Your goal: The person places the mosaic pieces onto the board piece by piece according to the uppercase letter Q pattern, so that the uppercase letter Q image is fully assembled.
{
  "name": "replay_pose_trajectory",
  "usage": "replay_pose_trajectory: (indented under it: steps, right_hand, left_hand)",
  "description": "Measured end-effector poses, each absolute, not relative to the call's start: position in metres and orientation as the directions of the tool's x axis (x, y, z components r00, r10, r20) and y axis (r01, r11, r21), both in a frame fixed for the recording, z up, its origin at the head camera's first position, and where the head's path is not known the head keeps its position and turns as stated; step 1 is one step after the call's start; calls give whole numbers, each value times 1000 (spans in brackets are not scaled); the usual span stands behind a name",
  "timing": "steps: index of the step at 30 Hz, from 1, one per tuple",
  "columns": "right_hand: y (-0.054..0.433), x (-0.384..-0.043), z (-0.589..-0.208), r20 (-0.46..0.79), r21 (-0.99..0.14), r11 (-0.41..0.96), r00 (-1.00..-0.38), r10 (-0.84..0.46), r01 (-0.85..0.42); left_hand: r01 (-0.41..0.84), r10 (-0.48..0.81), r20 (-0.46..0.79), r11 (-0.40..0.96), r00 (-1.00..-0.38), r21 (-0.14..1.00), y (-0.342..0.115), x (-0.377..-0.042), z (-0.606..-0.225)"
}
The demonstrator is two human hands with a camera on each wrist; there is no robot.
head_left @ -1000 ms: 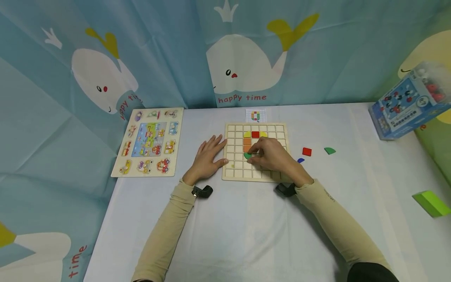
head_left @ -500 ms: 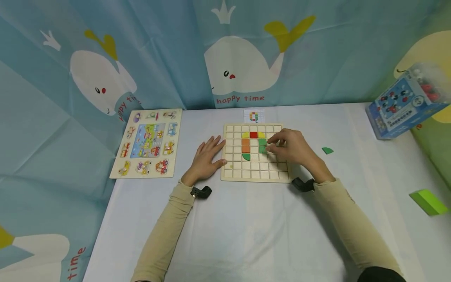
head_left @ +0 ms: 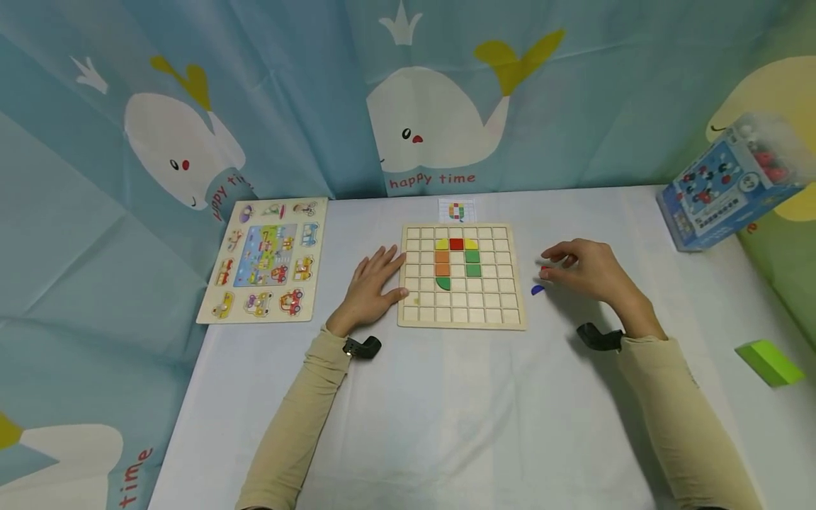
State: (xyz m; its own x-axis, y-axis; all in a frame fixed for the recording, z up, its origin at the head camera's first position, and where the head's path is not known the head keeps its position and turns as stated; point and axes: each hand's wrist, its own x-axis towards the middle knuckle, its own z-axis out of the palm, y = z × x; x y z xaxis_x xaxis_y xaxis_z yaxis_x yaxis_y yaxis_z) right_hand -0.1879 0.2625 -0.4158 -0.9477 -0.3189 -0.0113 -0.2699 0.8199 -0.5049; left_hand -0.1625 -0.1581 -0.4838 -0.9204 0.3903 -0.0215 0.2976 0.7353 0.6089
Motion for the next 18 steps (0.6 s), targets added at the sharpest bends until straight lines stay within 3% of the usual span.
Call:
replay_pose_trajectory:
  steps: [9, 18]
  right_hand:
    - [276, -188, -427, -87, -503, 841, -957, -278, -198]
    - [275, -186, -437, -79, -495, 846, -959, -272, -199]
  left_hand:
    - [300, 383, -12, 742, -924, 600, -161, -164, -486]
    - [299, 391, -22, 737, -920, 606, -159, -163, -485]
